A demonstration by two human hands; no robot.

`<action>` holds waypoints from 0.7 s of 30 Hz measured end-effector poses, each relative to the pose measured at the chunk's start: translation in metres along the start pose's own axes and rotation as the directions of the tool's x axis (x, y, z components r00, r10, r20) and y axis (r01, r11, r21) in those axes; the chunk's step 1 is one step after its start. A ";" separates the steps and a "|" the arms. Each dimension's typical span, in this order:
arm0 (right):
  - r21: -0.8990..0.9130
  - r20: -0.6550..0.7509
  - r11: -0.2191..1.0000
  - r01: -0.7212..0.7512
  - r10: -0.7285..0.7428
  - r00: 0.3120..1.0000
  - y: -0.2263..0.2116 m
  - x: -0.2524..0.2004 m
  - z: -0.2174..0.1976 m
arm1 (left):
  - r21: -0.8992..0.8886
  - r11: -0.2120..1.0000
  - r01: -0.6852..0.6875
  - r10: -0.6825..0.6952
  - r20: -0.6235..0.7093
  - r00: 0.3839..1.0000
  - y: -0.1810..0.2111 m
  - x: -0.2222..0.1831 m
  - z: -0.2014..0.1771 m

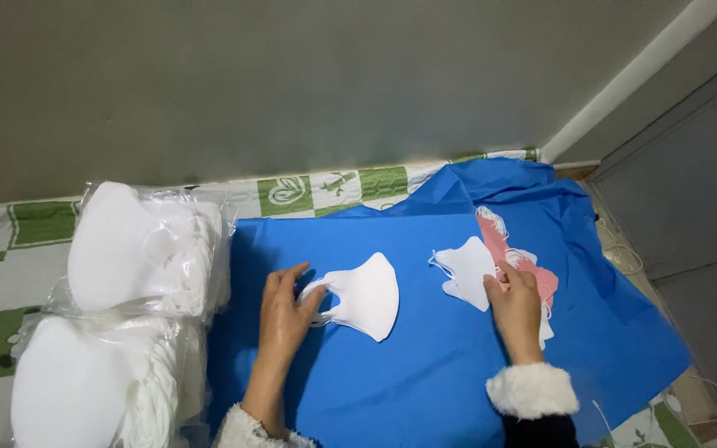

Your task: The person is picking up individual white face masks from a pile, inspecting them, and placing them into a clear plastic bag.

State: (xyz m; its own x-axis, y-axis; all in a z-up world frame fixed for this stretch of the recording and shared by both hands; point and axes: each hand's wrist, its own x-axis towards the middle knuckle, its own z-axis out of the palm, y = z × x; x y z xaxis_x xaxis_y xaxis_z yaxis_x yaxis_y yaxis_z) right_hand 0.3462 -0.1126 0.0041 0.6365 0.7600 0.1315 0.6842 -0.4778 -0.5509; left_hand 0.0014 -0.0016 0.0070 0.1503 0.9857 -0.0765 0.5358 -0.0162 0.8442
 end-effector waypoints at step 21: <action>0.596 0.167 0.794 -0.117 0.020 0.986 -0.075 -0.028 -0.091 | -0.234 0.880 -0.414 0.407 -0.078 0.910 0.016 -0.009 0.010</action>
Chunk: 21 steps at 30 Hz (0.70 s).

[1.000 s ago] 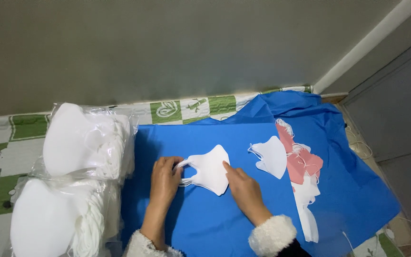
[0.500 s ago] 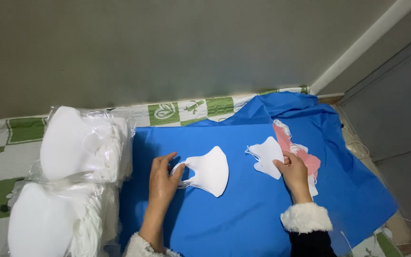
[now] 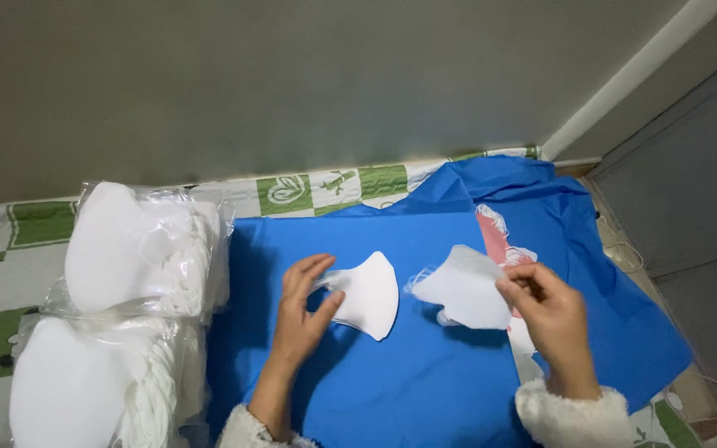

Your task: The person is picking up individual white face masks from a pile, inspecting them, and placing them into a clear plastic bag.

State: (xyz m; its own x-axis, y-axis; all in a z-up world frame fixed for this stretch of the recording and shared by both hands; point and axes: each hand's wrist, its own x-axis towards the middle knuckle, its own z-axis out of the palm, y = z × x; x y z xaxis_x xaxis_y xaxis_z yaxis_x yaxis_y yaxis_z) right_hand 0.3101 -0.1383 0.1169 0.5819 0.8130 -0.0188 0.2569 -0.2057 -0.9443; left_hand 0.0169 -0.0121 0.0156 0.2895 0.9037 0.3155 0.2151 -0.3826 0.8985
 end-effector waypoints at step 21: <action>0.130 0.066 0.991 -0.025 0.016 0.998 0.040 -0.004 0.059 | -0.753 0.416 0.509 -0.420 0.337 0.843 -0.002 -0.007 0.007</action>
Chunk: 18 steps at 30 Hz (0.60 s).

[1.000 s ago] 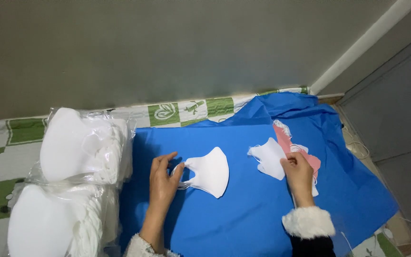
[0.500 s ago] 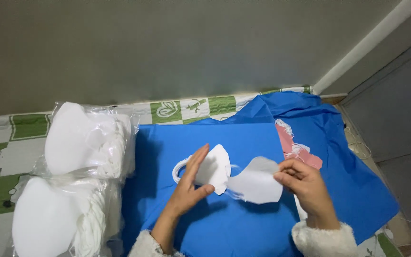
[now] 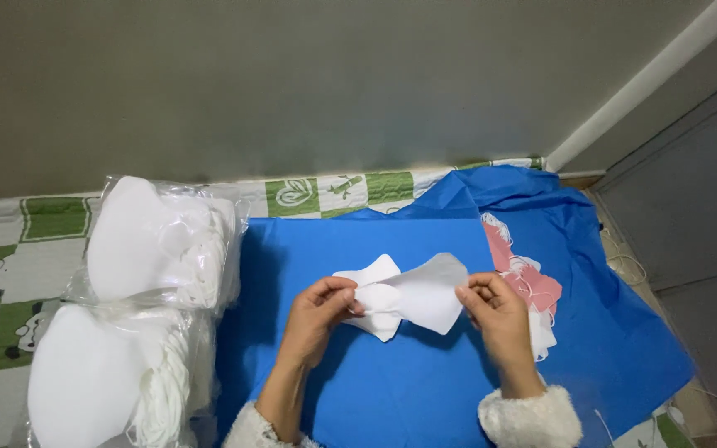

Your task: The person is picking up individual white face masks from a pile, inspecting them, and placing them into a clear plastic bag.

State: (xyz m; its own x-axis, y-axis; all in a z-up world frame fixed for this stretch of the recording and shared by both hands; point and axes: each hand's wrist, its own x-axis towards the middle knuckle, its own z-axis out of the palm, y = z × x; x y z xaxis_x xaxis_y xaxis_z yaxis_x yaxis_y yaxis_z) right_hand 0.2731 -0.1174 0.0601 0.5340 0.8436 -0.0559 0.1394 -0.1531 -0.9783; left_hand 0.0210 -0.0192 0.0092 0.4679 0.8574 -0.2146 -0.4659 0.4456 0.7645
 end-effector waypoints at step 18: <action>-0.673 0.308 0.564 0.478 -0.375 0.875 0.042 -0.001 0.081 | 0.867 0.497 0.016 0.442 -0.269 0.856 0.022 0.001 -0.007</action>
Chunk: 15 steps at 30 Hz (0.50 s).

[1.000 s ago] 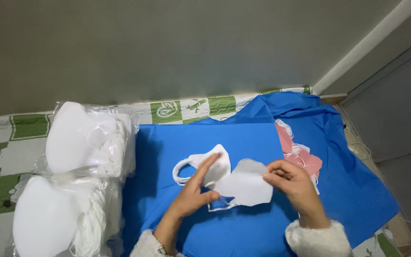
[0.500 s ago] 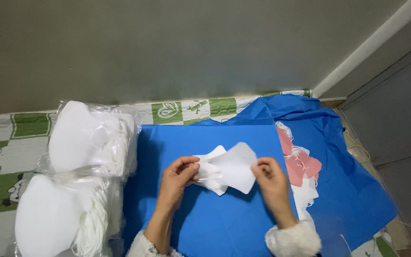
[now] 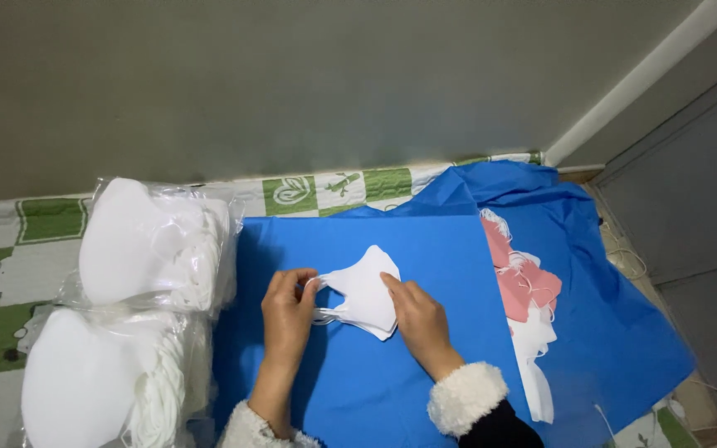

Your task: The person is picking up individual white face masks from a pile, inspecting them, and placing them into a clear plastic bag.

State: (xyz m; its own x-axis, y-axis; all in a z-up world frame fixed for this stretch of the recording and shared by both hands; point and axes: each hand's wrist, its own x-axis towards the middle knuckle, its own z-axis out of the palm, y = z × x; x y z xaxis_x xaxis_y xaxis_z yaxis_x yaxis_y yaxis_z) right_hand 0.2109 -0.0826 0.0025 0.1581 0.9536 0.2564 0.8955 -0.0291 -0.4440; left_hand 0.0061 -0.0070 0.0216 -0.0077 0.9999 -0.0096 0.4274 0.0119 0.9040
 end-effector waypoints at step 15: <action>-0.250 -0.011 0.953 0.174 -0.182 0.983 0.012 -0.003 0.009 | 0.119 0.993 0.000 -0.015 0.125 0.992 -0.011 0.002 0.005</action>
State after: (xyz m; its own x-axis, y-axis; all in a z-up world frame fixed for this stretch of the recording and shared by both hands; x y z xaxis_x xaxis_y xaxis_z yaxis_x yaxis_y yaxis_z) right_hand 0.2172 -0.0834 -0.0118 -0.0030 0.9396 0.3423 0.9844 0.0629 -0.1641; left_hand 0.0058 -0.0053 0.0095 0.0992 0.9921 -0.0769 0.5316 0.0125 0.8469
